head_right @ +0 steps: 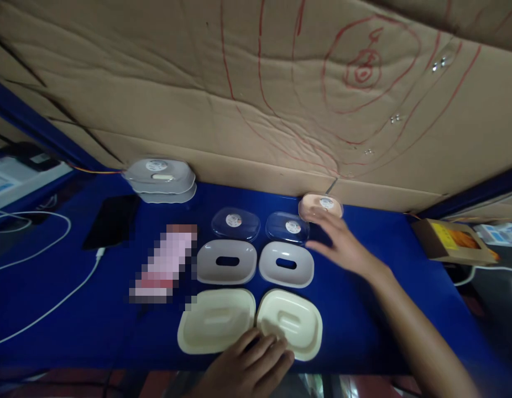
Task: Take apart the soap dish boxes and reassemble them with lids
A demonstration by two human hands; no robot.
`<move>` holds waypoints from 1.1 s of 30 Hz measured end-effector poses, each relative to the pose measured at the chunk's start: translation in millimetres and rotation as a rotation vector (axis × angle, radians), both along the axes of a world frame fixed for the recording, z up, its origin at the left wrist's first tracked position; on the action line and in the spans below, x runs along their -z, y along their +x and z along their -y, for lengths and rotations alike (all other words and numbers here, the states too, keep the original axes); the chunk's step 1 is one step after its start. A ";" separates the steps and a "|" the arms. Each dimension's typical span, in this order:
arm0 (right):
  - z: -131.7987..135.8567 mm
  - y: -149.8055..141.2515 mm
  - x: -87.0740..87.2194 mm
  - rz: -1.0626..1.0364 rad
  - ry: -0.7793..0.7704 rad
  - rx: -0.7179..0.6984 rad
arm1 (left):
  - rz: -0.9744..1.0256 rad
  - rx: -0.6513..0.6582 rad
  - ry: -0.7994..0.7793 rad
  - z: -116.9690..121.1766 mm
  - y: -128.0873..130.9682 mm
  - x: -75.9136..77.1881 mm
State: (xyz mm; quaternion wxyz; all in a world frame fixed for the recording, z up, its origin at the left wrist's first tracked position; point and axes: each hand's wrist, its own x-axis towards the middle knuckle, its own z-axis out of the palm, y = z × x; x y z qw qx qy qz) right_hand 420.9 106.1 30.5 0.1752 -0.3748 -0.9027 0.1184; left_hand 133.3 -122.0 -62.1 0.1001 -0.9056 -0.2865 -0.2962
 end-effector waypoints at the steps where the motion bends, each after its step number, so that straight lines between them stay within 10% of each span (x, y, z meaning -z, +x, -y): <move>1: -16.2 12.3 2.2 0.006 0.053 0.075 | -0.001 -0.003 0.000 -0.5 0.1 -0.8; 8: -77.3 36.8 33.4 0.049 0.009 0.244 | 0.095 -0.028 0.040 -4.2 4.4 2.3; 19: -83.6 -82.5 -0.2 0.198 0.006 0.060 | 0.088 -0.029 0.066 -7.1 7.1 4.4; 33: -78.0 -210.4 -1.5 0.025 0.007 -0.070 | 0.074 -0.032 0.093 -8.4 6.0 7.1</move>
